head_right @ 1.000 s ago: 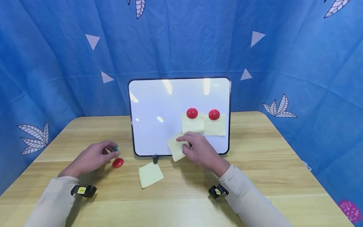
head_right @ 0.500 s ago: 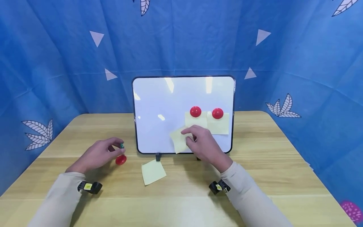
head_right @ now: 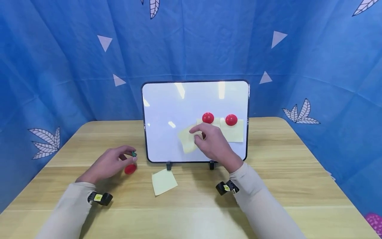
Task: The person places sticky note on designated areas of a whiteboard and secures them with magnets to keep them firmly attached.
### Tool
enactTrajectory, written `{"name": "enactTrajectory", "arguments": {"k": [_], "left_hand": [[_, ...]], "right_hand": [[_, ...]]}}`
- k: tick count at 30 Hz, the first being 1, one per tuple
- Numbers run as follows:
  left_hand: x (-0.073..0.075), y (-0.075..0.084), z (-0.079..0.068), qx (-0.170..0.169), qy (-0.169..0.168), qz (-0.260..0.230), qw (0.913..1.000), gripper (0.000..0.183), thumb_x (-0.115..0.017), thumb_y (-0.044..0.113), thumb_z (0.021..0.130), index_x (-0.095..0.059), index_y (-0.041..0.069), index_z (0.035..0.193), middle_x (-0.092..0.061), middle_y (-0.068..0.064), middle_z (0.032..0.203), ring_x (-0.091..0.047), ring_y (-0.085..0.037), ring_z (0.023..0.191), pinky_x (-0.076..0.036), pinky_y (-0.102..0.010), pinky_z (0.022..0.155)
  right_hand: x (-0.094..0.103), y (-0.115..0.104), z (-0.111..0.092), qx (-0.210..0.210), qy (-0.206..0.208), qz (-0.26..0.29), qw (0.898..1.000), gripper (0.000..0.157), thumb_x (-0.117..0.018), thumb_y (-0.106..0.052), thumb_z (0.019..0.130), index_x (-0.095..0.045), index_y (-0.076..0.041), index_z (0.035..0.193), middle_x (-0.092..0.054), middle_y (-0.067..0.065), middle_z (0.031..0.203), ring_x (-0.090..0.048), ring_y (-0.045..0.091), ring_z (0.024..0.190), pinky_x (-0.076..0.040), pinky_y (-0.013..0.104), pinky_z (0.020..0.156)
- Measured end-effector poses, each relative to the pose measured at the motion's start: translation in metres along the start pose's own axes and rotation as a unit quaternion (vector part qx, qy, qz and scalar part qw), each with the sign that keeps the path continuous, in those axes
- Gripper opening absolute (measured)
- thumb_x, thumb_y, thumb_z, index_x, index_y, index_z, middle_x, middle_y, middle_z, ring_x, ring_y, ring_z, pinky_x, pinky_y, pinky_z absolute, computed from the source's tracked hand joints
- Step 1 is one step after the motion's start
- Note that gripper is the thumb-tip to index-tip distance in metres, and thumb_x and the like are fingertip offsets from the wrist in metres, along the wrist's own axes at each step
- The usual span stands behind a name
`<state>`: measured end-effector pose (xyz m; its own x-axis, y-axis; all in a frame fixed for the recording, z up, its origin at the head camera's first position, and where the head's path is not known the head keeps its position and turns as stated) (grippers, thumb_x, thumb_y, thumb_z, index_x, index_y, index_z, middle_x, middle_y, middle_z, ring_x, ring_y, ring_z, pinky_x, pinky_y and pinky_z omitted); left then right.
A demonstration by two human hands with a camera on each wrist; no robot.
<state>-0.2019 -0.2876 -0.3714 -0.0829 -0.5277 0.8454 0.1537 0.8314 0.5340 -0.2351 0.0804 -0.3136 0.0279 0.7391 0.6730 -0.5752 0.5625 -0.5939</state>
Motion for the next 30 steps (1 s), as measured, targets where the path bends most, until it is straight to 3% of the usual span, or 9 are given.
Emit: {"name": "enactTrajectory", "arguments": {"k": [13,24,30], "left_hand": [[-0.004,0.004,0.002,-0.009,0.012,0.01,0.9998,0.047,-0.069,0.041,0.094,-0.063,0.013,0.131,-0.069,-0.002,0.114,-0.063,-0.018,0.091,-0.054,-0.035,0.075],[-0.006,0.015,0.003,-0.025,0.028,0.015,0.9992,0.046,-0.071,0.036,0.094,-0.063,0.012,0.132,-0.069,-0.002,0.112,-0.064,-0.018,0.091,-0.055,-0.033,0.073],[-0.004,0.024,0.003,-0.032,0.038,0.007,0.9988,0.048,-0.069,0.04,0.094,-0.062,0.014,0.133,-0.068,-0.001,0.111,-0.063,-0.018,0.093,-0.054,-0.031,0.07]], "right_hand": [[0.003,0.0,0.016,-0.011,0.017,0.005,1.0,0.025,-0.068,-0.011,0.091,-0.073,-0.012,0.115,-0.063,0.001,0.079,-0.054,0.022,0.066,-0.049,0.035,0.056],[0.009,0.0,0.024,-0.048,0.029,0.022,0.998,0.032,-0.06,-0.015,0.095,-0.07,-0.013,0.125,-0.06,0.003,0.084,-0.054,0.024,0.07,-0.049,0.037,0.059],[0.004,-0.001,0.026,-0.034,0.041,0.02,0.998,0.035,-0.062,-0.012,0.095,-0.067,-0.011,0.129,-0.059,0.004,0.082,-0.053,0.023,0.07,-0.049,0.036,0.06]]}}
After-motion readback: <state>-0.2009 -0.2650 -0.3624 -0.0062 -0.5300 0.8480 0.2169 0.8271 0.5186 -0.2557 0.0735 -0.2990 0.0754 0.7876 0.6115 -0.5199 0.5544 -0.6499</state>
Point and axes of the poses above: each hand's wrist, its own z-axis towards the middle knuckle, its own x-axis out of the back of the hand, y = z × x, the point moved 2 cm from there along z, towards the middle knuckle
